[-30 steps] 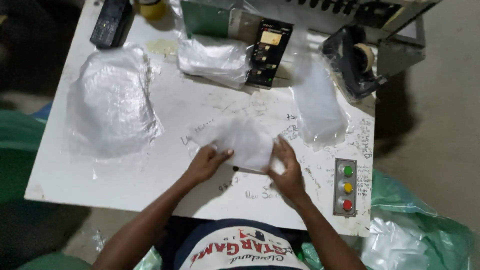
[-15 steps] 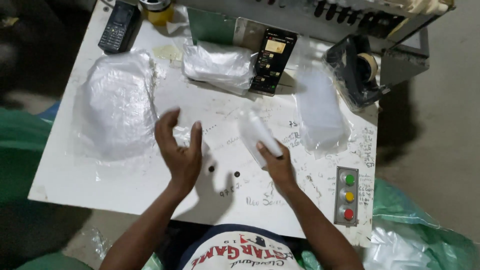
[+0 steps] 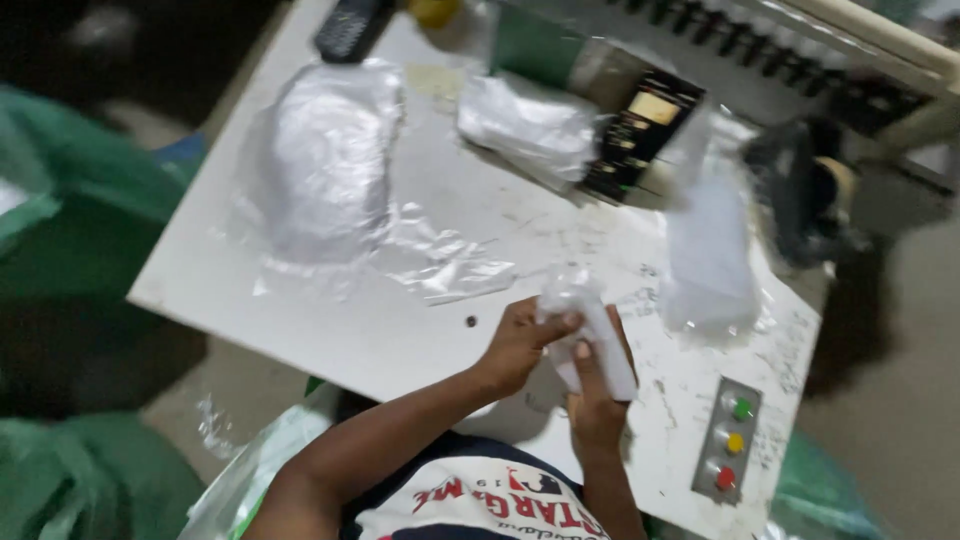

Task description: Manually organizing and packaging small plastic bags by folding and stacking them on a workbench.

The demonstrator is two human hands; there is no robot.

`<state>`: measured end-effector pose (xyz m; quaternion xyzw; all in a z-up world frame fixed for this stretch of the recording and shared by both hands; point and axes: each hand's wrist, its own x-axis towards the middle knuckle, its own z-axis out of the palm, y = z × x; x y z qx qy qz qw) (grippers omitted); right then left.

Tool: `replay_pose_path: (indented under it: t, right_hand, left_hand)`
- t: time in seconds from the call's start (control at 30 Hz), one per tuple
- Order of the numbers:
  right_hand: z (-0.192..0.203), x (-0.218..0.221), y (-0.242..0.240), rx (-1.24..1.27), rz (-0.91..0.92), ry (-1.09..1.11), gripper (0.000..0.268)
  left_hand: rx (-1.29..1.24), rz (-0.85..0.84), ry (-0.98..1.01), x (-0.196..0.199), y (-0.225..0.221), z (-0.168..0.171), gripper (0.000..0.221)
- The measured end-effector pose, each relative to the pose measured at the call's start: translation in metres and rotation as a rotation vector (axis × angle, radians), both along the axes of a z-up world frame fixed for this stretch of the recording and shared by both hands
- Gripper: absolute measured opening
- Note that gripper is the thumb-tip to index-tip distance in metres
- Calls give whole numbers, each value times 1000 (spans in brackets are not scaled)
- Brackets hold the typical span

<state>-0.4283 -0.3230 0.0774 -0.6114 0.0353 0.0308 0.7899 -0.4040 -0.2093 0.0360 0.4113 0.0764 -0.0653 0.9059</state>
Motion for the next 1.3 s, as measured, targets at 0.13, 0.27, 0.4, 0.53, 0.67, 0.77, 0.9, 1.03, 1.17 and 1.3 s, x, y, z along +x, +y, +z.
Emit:
replay_pose_path:
  t: [0.13,0.27,0.4,0.53,0.67,0.77,0.9,1.03,1.17,1.3]
  right_hand:
    - [-25,-3,-2,-219,-174,177,29]
    - [20,-10,5,-259,-190,324,32]
    - [0,-3,-23,-373,-231,362,29]
    - [-12,-1,-33,-418,-216,200,25]
    - [-22,-1,-43,-499,-115,103,33]
    - [-6,-8,-29,-386,-78,270,30]
    - [-36,-9,-64,-309,-20,275,29]
    - [-30,3,-111,-693,-540,682,55]
    - [6,1,-142,-336,-892,249,31]
    - [-32,-22,-185,-1454,-320,-696,16]
  left_hand:
    - [440,110,-48,2,51,-18,24]
    - [647,577,-37,-4,168,-40,37]
    - [1001,916,-24,-26,264,-28,11]
    - [1374,825,205,-27,311,-27,22]
    - [1497,785,-14,-28,352,-71,19]
    - [2016,804,-198,-33,306,-13,11]
    - [1930,755,-462,-25,210,6,6]
    - [1132,186,-305,-9,100,-8,30]
    - [136,-303,1,14,23,-8,24]
    - [-202,-488,471,23,8,-14,15]
